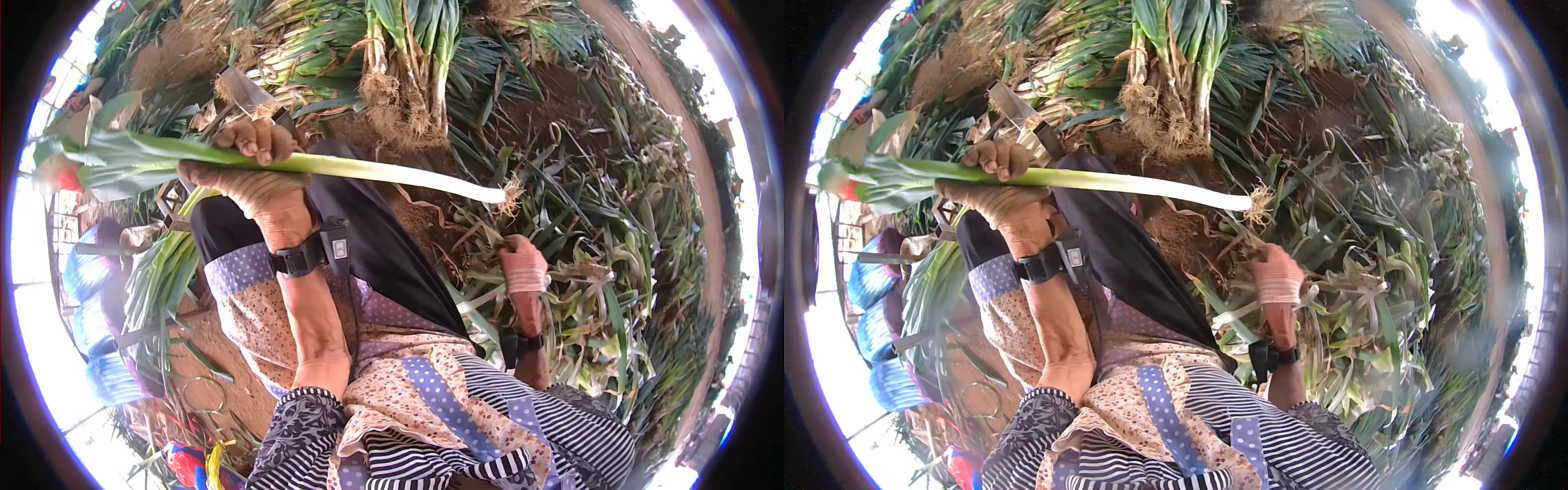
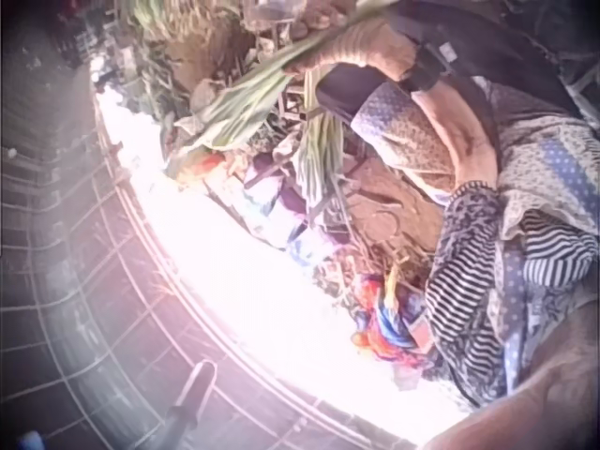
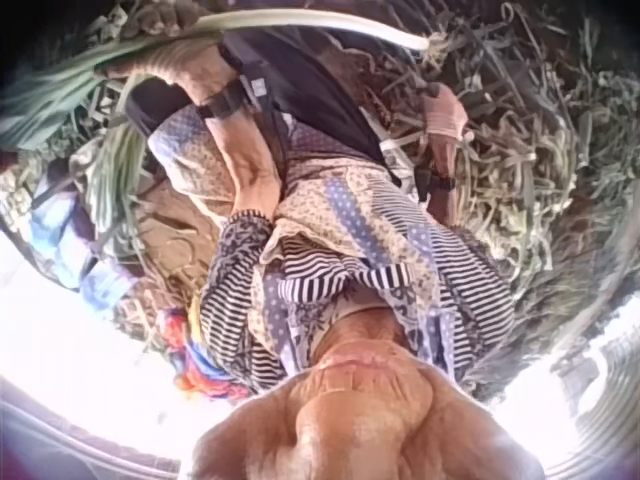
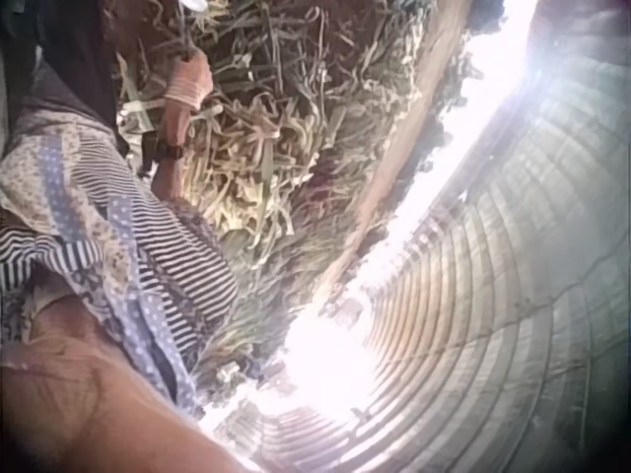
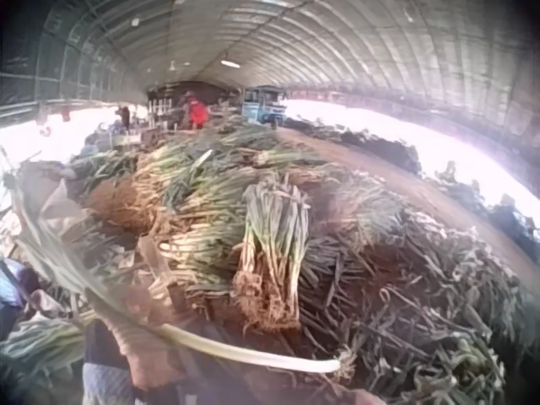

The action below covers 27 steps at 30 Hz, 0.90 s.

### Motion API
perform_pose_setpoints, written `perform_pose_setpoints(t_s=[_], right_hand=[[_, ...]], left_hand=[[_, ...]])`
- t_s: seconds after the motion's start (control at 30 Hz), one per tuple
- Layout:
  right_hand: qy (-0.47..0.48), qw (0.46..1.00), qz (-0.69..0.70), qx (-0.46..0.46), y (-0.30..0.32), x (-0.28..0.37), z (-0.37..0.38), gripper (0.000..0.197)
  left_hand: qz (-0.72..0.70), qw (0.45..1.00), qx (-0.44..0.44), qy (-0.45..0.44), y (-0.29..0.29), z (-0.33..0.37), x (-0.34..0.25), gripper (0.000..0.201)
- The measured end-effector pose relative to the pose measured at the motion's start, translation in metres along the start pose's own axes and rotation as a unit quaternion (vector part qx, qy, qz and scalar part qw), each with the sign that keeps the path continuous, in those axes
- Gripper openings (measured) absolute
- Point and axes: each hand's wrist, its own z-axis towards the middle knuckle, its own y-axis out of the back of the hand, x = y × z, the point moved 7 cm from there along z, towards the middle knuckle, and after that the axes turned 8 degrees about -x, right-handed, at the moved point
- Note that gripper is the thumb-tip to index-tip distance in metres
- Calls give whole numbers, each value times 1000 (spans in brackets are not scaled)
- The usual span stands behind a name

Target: Sorting, trimming, and cleaning harvested leeks in an agricultural processing area.

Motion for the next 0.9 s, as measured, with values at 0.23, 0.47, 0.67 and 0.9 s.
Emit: perform_pose_setpoints(t_s=[0.23, 0.47, 0.67, 0.9], right_hand=[[-181, 974, -119, -72, 21, -117, 32, 43], [113, 932, 228, -257, 83, 55, 15, 45], [295, 870, 317, -236, 96, 218, -1, 59], [198, 979, 40, -4, 7, 242, 87, 58]], left_hand=[[2, 998, 53, 34, -6, 2, -3, 56], [80, 993, 91, -10, -26, -4, -3, 62], [93, 988, 119, -13, -48, -26, 55, 73], [85, 994, 49, 53, -50, -43, 87, 72]])
